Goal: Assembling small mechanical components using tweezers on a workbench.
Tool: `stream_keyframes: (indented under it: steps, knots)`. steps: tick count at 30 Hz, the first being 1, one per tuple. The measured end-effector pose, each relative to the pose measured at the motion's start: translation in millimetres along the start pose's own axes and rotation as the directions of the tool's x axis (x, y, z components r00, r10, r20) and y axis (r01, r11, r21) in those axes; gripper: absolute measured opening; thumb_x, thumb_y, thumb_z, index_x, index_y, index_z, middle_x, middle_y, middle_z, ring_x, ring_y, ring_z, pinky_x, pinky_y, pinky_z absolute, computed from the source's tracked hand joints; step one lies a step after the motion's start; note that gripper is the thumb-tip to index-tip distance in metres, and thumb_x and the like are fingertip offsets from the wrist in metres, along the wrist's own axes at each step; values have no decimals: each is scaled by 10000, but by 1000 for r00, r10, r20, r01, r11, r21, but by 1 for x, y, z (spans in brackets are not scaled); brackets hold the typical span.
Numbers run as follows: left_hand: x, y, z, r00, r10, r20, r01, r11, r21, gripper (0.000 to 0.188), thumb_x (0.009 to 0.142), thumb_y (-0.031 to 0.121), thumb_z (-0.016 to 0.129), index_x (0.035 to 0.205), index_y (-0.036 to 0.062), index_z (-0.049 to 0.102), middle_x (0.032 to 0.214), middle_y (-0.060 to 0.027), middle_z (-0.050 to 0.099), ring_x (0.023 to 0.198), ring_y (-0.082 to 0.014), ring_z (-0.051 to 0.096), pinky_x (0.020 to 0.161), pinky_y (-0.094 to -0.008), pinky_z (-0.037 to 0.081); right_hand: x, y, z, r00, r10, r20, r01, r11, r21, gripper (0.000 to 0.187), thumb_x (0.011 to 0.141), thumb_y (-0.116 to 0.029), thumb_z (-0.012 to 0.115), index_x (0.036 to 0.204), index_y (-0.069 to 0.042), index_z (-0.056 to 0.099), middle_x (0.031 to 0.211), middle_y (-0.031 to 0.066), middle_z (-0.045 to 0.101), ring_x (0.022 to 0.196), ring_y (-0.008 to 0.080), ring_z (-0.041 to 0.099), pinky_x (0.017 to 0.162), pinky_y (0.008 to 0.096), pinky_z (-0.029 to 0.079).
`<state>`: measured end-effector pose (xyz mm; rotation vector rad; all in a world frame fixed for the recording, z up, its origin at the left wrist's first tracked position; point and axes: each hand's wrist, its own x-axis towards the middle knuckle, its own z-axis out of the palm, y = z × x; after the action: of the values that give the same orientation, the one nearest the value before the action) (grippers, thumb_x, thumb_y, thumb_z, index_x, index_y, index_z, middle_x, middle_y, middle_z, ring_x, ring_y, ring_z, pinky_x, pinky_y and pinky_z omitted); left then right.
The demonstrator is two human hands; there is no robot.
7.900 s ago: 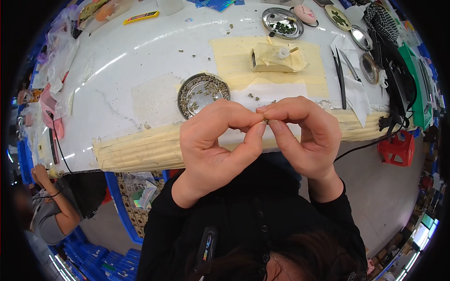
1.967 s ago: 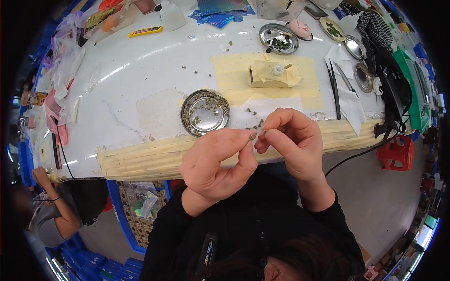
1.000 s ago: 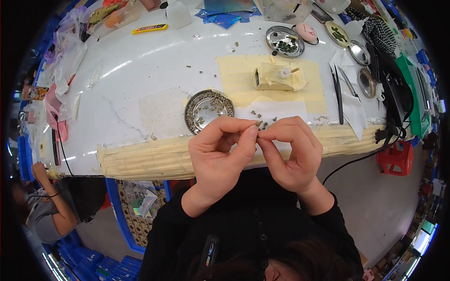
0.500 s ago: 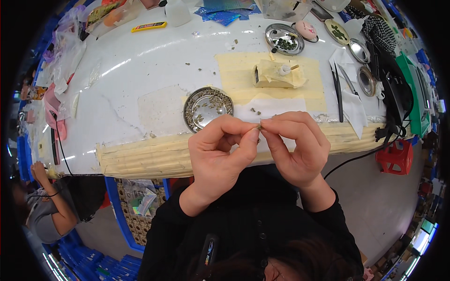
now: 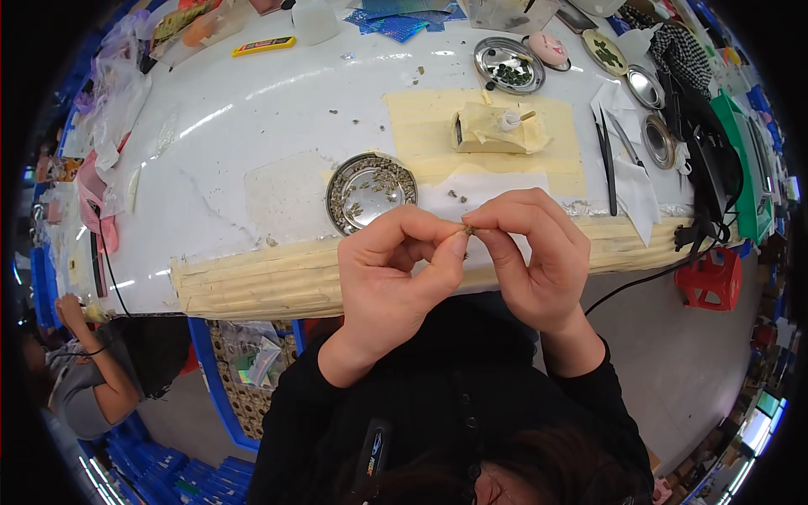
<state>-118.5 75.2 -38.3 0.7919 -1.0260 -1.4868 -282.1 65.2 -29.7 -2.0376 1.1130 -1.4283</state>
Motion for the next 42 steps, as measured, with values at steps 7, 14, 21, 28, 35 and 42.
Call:
stream_keyframes:
  steps: [7,14,21,28,35,42]
  knots:
    - [4,0,-1,995,-58,-77,56,998,-28,36,875,-20,661,907,-25,644,771,-22,653,693,-39,595,620,-185,484,11,7,-13,977,92,-192,-108,992,-72,157,798,48,702,946,0,682,841,104,641,703,207,633,634,283,510]
    - [11,0,1,987,66,-147,-63,998,25,37,884,-19,659,919,-18,648,773,-24,655,668,-36,589,604,-180,478,38,41,-31,983,-5,-182,-78,891,-447,109,827,-87,713,917,-30,689,778,58,621,711,194,582,629,298,462]
    - [11,3,0,985,103,-138,-85,987,134,36,902,9,629,925,-13,647,795,-55,648,677,-99,607,602,-236,503,43,49,-26,987,-23,-157,-46,904,-425,93,808,-94,733,869,-37,691,780,50,631,713,195,575,631,304,459]
    - [11,-1,0,978,161,-133,-141,979,148,64,879,-32,645,942,-26,650,825,-45,646,712,-78,602,637,-221,497,32,21,-29,941,-184,-285,89,945,-315,125,779,-16,756,889,-16,697,797,66,637,717,182,583,623,264,459]
    - [11,0,5,973,211,-94,-186,958,220,85,876,-53,638,958,-37,652,854,-38,631,721,-70,590,652,-205,486,3,-2,-13,994,50,-99,-30,979,201,105,928,-59,606,968,33,574,876,113,634,752,173,629,681,271,519]
    - [8,1,4,970,228,-87,-199,946,255,126,836,-86,662,953,-40,661,872,-60,641,786,-83,617,714,-210,495,-4,-4,3,988,89,-124,-33,916,399,146,972,-78,566,1020,50,516,914,119,635,827,180,696,706,258,559]
